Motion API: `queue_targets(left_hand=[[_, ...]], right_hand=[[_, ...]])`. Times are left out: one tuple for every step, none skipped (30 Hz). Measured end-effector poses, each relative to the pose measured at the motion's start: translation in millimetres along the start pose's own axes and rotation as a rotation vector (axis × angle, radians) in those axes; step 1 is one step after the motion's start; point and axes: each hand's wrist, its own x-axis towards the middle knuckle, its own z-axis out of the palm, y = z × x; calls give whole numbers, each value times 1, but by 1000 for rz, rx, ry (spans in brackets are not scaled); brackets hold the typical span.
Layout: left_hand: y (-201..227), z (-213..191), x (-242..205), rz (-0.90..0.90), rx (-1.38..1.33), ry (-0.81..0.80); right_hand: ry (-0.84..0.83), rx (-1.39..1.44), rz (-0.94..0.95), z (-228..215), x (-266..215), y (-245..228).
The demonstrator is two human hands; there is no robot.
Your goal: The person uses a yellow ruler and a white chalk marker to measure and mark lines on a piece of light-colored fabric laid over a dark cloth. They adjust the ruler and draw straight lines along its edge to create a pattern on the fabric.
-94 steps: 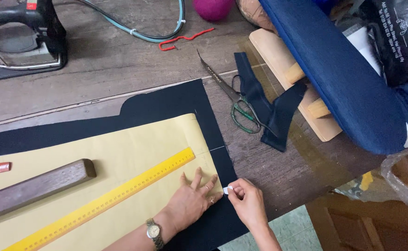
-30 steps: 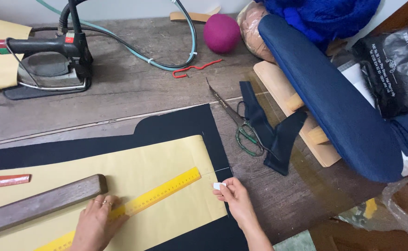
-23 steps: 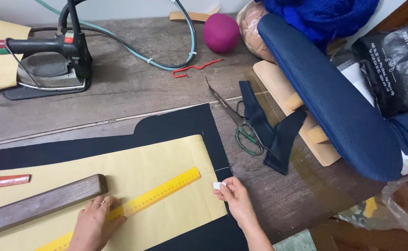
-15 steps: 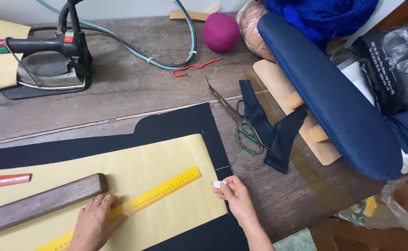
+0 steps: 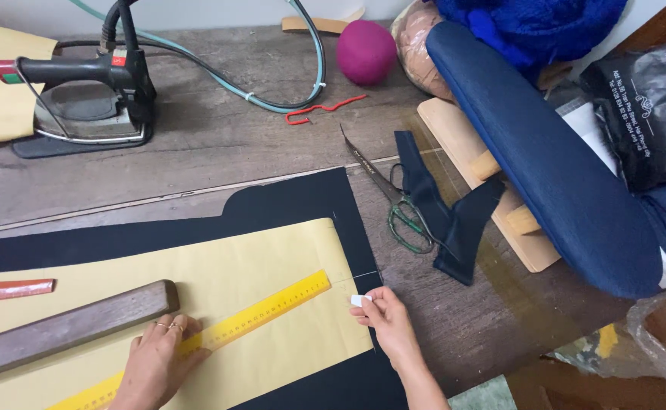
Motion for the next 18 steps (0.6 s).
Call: queue_targets(left_hand=[[4, -5, -1, -26, -3, -40], [2, -3, 0, -26, -3, -40], [1, -2, 1, -6, -34, -12], [0, 0, 1, 14, -64, 16], [-3, 5, 3, 15, -64, 15], [-6, 9, 6, 63, -138, 22], [-9, 14, 8, 110, -213, 30], [0, 8, 7, 112, -212, 29], [10, 3, 5, 159, -203, 23], [19, -3, 4, 208, -194, 18], [31, -8, 7, 211, -193, 18], [42, -12, 8, 125, -228, 14], [54, -16, 10, 39, -264, 11], [64, -17, 16, 40, -262, 9], [73, -18, 23, 7, -405, 82], [83, -18, 30, -26, -546, 154], [91, -17, 39, -24, -545, 152], [99, -15, 48, -22, -645, 239]], right_hand=[[10, -41, 39, 1, -6, -10], [10, -41, 39, 1, -4, -8], [6, -24, 32, 1, -3, -6], [2, -6, 26, 1, -2, -4], [2, -6, 26, 0, -2, -4], [6, -14, 17, 0, -2, -3], [9, -22, 8, 0, -2, -2], [11, -21, 9, -1, 4, 9], [-5, 30, -29, -3, 9, 20], [-19, 81, -68, -4, 16, 31], [-16, 82, -69, -3, 11, 22], [-15, 48, -40, -3, 6, 13], [-14, 13, -12, -3, 1, 5], [-12, 15, -11, -3, 1, 5], [-20, 17, -17, -3, 2, 5], [-28, 19, -23, -3, 2, 5], [-26, 21, -22, -3, 3, 7], [-27, 24, -23, -3, 4, 9]])
